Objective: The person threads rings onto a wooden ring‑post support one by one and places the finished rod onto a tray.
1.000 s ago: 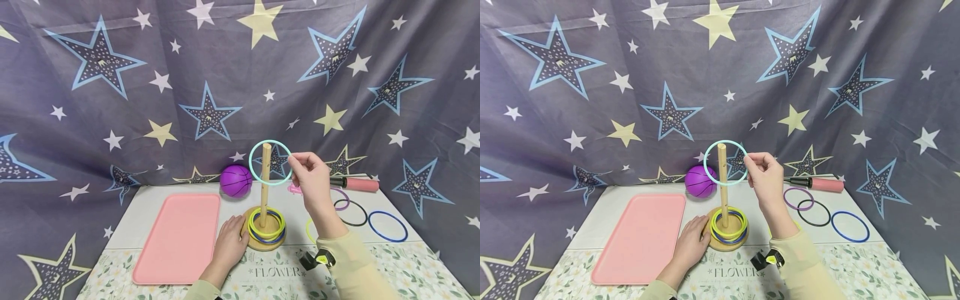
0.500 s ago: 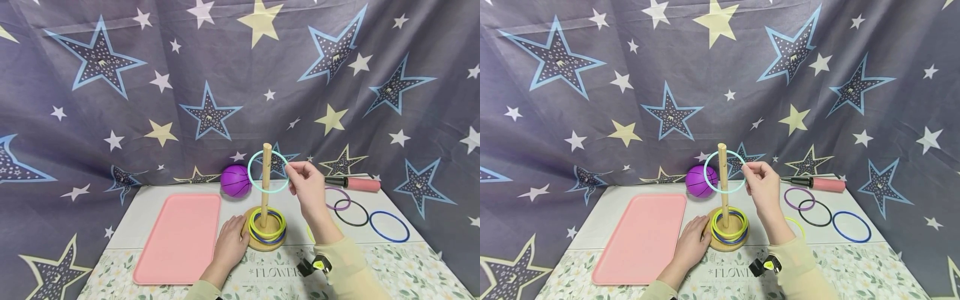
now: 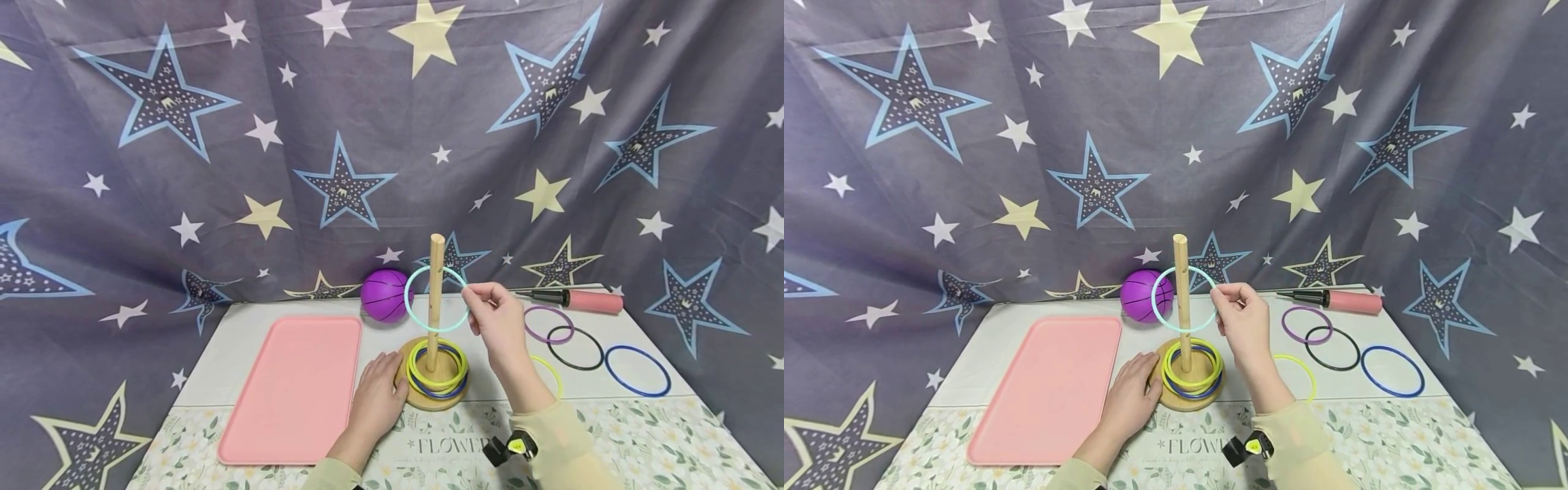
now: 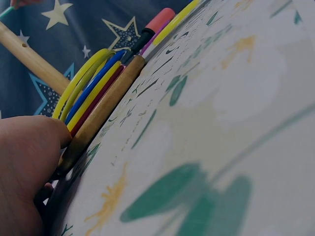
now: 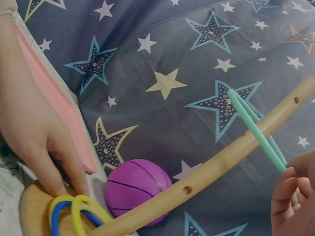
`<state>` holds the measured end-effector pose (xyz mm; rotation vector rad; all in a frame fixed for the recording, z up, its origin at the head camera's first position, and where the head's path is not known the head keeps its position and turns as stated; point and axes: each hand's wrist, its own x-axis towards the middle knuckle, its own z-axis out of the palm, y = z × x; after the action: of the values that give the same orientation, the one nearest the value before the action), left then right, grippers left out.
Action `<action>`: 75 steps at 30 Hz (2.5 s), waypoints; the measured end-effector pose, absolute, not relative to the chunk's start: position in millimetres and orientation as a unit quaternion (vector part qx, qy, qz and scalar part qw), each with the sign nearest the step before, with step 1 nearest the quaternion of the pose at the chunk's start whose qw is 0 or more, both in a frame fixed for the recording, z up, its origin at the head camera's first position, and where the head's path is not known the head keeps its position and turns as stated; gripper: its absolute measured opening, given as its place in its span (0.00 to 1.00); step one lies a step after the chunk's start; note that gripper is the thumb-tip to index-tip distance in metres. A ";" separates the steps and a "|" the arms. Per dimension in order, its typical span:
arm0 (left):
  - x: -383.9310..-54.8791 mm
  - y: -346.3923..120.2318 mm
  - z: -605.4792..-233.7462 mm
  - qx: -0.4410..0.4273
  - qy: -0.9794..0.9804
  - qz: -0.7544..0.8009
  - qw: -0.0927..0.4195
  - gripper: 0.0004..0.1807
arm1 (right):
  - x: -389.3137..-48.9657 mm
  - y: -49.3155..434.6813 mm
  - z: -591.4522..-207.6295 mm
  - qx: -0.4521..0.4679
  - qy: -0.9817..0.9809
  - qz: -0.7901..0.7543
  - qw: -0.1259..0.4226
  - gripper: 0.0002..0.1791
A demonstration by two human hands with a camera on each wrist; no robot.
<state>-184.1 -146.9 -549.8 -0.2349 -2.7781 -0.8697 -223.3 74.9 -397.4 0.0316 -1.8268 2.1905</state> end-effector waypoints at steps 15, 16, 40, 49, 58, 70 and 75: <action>-183.4 -147.2 -549.1 -0.083 -0.945 -0.297 0.113 0.30 | -223.5 76.6 -429.7 -0.009 -0.648 0.752 0.122 0.09; -183.3 -147.3 -549.3 -0.085 -0.944 -0.296 0.116 0.30 | -223.7 76.8 -431.9 -0.010 -0.648 0.752 0.122 0.09; -184.0 -146.6 -550.4 -0.082 -0.946 -0.290 0.118 0.30 | -223.7 80.8 -476.9 -0.046 -0.699 0.709 0.078 0.11; -185.2 -146.6 -550.2 -0.082 -0.946 -0.290 0.116 0.30 | -223.6 82.1 -492.6 -0.057 -0.706 0.703 0.056 0.11; -184.7 -145.8 -548.9 -0.082 -0.946 -0.289 0.118 0.30 | -226.0 82.4 -504.6 -0.066 -0.711 0.699 0.038 0.08; -183.3 -145.8 -548.8 -0.083 -0.946 -0.289 0.119 0.30 | -226.9 84.8 -515.5 -0.077 -0.723 0.687 0.022 0.08; -183.9 -146.3 -549.6 -0.085 -0.946 -0.289 0.122 0.30 | -226.5 84.8 -516.5 -0.073 -0.730 0.679 0.025 0.09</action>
<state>-183.9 -146.3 -549.6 -0.2486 -2.7613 -0.8433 -226.5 84.8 -516.5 -0.2270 -2.2561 2.1006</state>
